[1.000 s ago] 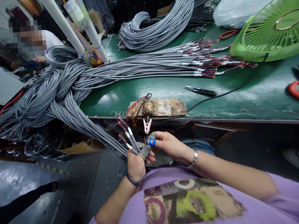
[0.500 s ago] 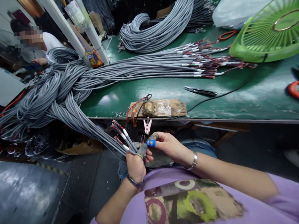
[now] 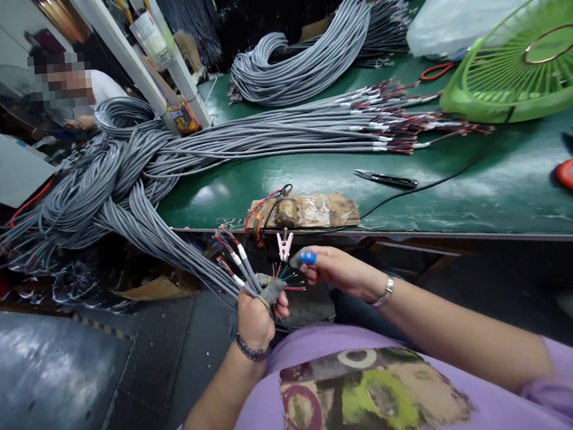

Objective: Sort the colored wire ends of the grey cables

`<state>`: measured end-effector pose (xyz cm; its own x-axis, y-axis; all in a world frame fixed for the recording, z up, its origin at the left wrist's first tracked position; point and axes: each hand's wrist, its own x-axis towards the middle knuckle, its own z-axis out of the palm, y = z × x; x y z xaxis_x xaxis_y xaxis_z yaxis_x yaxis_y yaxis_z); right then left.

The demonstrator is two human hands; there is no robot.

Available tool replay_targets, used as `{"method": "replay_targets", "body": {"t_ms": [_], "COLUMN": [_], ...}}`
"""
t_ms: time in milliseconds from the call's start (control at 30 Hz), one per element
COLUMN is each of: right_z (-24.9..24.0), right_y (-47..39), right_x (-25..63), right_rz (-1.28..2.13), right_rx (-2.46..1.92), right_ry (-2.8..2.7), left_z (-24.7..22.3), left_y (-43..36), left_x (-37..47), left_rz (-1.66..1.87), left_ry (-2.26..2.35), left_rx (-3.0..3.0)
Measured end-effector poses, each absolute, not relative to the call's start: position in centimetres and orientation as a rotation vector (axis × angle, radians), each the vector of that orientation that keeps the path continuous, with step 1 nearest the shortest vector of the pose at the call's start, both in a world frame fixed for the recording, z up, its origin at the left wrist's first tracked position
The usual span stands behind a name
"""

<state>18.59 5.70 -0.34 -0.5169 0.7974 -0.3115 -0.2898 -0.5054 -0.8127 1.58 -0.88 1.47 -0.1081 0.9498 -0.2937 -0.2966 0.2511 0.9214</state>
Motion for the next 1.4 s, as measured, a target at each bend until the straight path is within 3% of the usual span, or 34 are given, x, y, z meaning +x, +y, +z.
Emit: {"method": "replay_targets", "body": {"t_ms": [533, 1100, 1267, 1400], "right_z": [-0.5, -0.3, 0.0, -0.6], "right_y": [7.9, 7.7, 7.4, 7.0], "right_x": [14.6, 15.4, 15.1, 14.8], "right_rz": [2.094, 2.219, 2.109, 1.803], "right_rx": [-0.679, -0.670, -0.707, -0.794], "right_ry": [-0.504, -0.442, -0.502, -0.703], "left_z": [1.1, 1.5, 1.7, 1.8], "left_y": [0.9, -0.4, -0.4, 0.1], "left_x": [2.3, 2.2, 2.4, 2.6], "left_rz": [1.135, 1.134, 1.180, 1.195], "left_ry": [1.144, 1.220, 1.248, 1.244], "left_rx": [0.739, 0.781, 0.757, 0.732]}}
